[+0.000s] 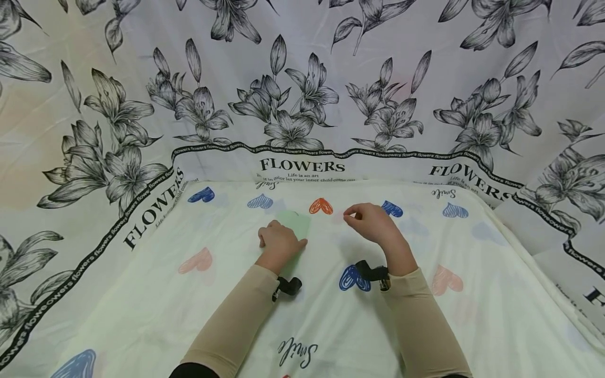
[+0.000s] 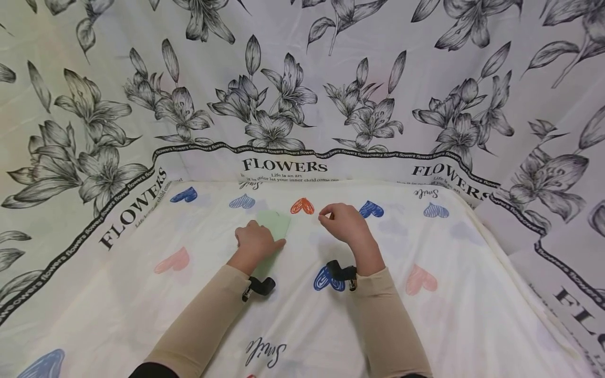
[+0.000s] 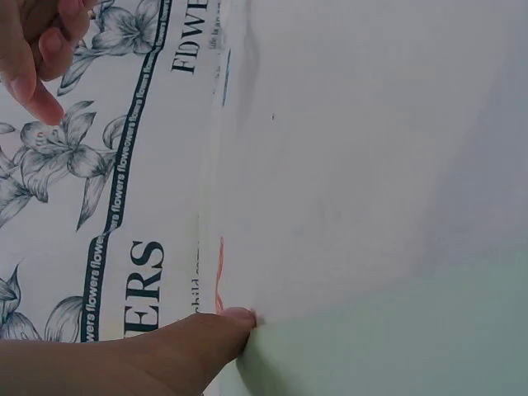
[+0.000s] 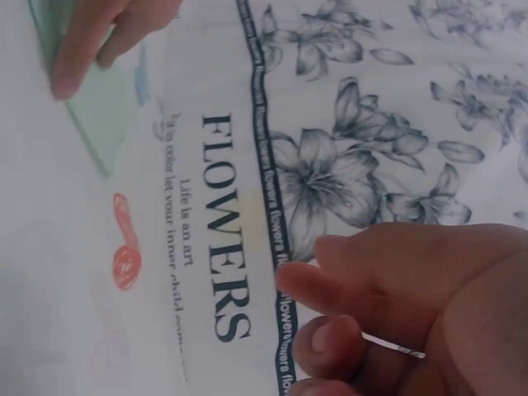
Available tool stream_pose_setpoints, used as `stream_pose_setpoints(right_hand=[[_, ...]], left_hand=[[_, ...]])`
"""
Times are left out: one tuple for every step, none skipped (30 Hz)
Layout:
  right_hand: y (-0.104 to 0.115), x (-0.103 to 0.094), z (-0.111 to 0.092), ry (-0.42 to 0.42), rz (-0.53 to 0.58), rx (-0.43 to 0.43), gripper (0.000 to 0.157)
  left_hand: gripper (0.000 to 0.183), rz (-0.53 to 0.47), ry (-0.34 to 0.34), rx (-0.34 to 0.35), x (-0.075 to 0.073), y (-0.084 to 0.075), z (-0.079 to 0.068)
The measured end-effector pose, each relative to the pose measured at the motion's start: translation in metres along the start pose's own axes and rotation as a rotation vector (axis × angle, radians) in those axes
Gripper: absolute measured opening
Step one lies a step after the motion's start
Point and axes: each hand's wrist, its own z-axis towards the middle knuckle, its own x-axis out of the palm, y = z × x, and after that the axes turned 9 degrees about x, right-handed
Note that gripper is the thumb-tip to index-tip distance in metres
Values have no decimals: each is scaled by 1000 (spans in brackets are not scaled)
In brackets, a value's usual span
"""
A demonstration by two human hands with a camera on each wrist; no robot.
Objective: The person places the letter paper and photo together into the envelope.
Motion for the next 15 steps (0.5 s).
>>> stream_pose_setpoints(right_hand=[[-1, 1, 1, -16, -23, 0, 34], [-1, 2, 2, -32, -44, 1, 33], [-2, 4, 3, -47, -59, 3, 34], [-3, 5, 5, -63, -79, 4, 34], [-4, 6, 6, -79, -100, 5, 34], [-6, 7, 6, -92, -119, 8, 36], [-7, 7, 7, -103, -136, 8, 38], [-8, 7, 7, -113, -152, 10, 42], [-8, 7, 7, -124, -165, 11, 47], [-9, 7, 7, -133, -177, 11, 52], [-9, 6, 6, -140, -185, 10, 58], [-10, 5, 6, -147, -193, 6, 63], [-10, 4, 6, -156, -201, 6, 68], [-10, 2, 5, -166, -210, 5, 73], [-10, 1, 5, -175, -220, 5, 77]], left_hand=[[80, 3, -6, -24, 0, 0, 1], [81, -1, -10, -43, 1, 0, 1], [83, -13, -15, -54, 0, 0, 2], [83, -30, -20, -61, 0, 0, 2], [83, -54, -26, -64, 0, 1, 2], [82, -79, -32, -63, 0, 2, 2], [81, -96, -42, -59, -1, 3, 3], [80, -104, -54, -55, -2, 6, 3], [79, -116, -74, -52, -3, 9, 3], [80, -127, -100, -46, -5, 13, 4], [79, -135, -129, -33, -8, 18, 3], [79, -144, -163, -19, -11, 23, 3], [79, -155, -199, -3, -15, 28, 2], [79, -170, -236, 14, -20, 34, 1], [78, -194, -270, 31, -24, 40, 0]])
